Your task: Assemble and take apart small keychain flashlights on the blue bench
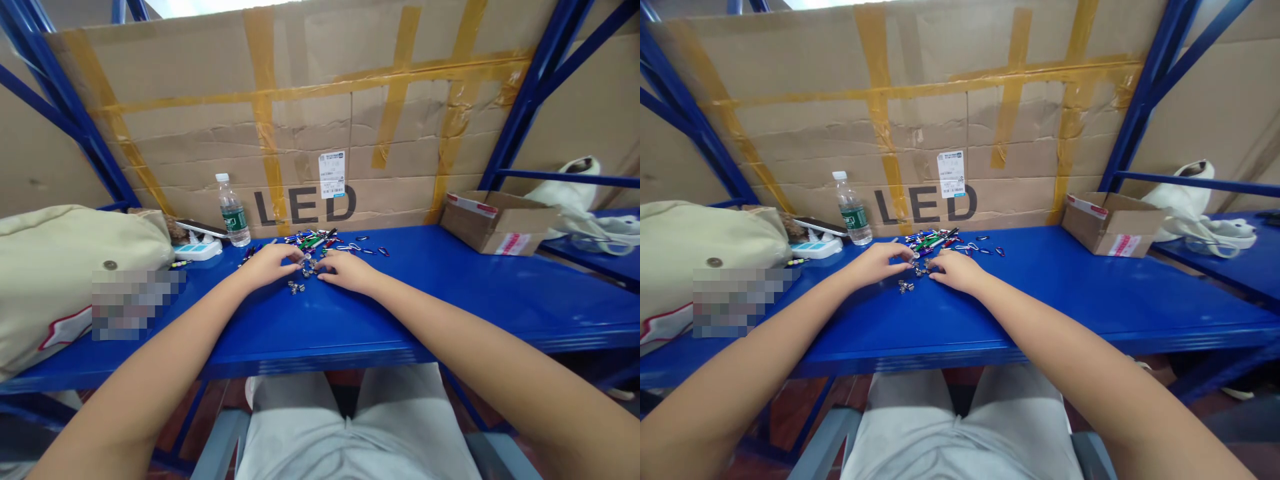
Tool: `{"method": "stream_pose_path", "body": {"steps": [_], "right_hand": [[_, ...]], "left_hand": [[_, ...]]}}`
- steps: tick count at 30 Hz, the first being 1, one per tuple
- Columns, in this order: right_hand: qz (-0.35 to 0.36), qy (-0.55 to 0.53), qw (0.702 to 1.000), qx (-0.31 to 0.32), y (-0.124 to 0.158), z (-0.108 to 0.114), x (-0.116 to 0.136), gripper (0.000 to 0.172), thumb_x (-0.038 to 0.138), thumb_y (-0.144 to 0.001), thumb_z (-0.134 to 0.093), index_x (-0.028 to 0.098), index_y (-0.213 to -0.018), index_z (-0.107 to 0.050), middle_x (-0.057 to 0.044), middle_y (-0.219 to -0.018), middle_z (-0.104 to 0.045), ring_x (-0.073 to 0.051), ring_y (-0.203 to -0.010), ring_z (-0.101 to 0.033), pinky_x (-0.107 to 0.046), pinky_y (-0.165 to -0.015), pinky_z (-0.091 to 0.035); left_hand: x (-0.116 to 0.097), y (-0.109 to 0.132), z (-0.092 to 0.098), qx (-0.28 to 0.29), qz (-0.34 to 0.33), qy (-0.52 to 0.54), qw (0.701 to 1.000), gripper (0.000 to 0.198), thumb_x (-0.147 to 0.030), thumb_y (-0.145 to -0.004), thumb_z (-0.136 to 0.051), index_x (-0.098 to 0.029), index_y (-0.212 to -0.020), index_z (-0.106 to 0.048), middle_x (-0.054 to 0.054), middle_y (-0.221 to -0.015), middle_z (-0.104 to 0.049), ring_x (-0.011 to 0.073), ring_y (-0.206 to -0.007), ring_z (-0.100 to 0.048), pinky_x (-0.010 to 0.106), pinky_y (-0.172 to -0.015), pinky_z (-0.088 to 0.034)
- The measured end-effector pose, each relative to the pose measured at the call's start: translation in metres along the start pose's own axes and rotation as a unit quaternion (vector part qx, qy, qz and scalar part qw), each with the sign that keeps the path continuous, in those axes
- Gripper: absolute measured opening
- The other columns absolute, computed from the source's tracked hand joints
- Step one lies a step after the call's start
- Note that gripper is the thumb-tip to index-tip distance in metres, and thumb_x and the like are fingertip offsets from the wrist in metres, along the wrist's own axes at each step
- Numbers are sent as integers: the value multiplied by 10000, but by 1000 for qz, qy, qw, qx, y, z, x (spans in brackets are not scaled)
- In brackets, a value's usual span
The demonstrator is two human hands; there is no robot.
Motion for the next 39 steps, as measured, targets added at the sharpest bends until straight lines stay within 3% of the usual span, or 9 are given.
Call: {"method": "stream_pose_path", "body": {"steps": [7, 9, 13, 15, 21, 27, 30, 34, 39], "right_hand": [[-12, 4, 1000, 9, -8, -7, 0, 128, 194, -817, -603, 175, -889, -707, -66, -886, -676, -189, -823, -595, -293, -738, -430], [-3, -14, 999, -34, -7, -2, 1, 113, 176, -813, -600, 165, -859, -702, -57, -837, -671, -174, -779, -586, -282, -711, -424], [12, -79, 978, -193, -3, 13, 7, 83, 196, -817, -605, 167, -802, -681, -13, -694, -599, -130, -660, -535, -246, -631, -403], [31, -104, 967, -229, -2, 17, 12, 69, 205, -810, -620, 169, -786, -673, -4, -682, -579, -121, -646, -522, -238, -619, -397], [87, -102, 971, -200, -2, 15, 15, 79, 166, -820, -605, 174, -843, -680, -28, -771, -613, -138, -743, -552, -247, -664, -406], [29, -93, 983, -155, -1, 12, 14, 129, 195, -820, -596, 173, -934, -652, 0, -708, -585, -124, -654, -515, -239, -607, -375], [12, -110, 983, -146, -2, 9, 14, 89, 185, -808, -601, 159, -881, -646, -2, -718, -590, -116, -644, -513, -233, -599, -376], [42, -111, 984, -136, -3, 7, 14, 34, 130, -783, -615, 150, -785, -643, -15, -740, -595, -117, -681, -530, -236, -638, -400], [100, -89, 977, -164, 2, 14, 22, 67, 226, -834, -597, 176, -813, -637, -11, -715, -590, -121, -657, -524, -241, -617, -415]], "left_hand": [[0, -1, -2, 10, -3, 8, 1000, 171, -250, -803, -588, -183, -949, -645, 20, -887, -696, 158, -809, -631, 263, -768, -483], [1, 0, -2, 12, 0, 17, 1000, 179, -252, -801, -588, -184, -955, -647, 19, -886, -699, 158, -804, -633, 262, -767, -485], [-1, 0, -2, 20, 13, 52, 998, 175, -245, -796, -584, -182, -946, -647, 13, -877, -705, 155, -796, -641, 255, -762, -490], [-2, 0, -2, 26, 21, 75, 997, 175, -249, -798, -578, -179, -943, -646, 12, -873, -709, 156, -800, -647, 253, -763, -494], [-6, 0, -3, 35, 26, 104, 994, 201, -275, -806, -573, -176, -966, -644, 19, -883, -713, 158, -789, -651, 266, -762, -503], [-1, 0, -4, 37, 30, 93, 995, 194, -253, -805, -574, -184, -969, -651, 19, -895, -717, 154, -803, -650, 260, -763, -495], [5, 0, -4, 26, 37, 72, 996, 191, -255, -798, -584, -187, -961, -656, 20, -894, -714, 159, -815, -645, 262, -768, -485], [10, 1, -2, 9, 34, 41, 999, 178, -263, -791, -592, -182, -934, -660, 27, -872, -706, 165, -795, -636, 265, -741, -472], [7, 1, 1, -3, 25, 52, 998, 173, -255, -793, -588, -187, -937, -656, 19, -865, -701, 160, -791, -633, 265, -745, -464]]}}
Point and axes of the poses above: each hand's wrist, its own y-axis away from the middle knuckle, its own z-axis out of the back of the hand, x = y × z, the point moved 2 cm from there along -y, towards the middle knuckle
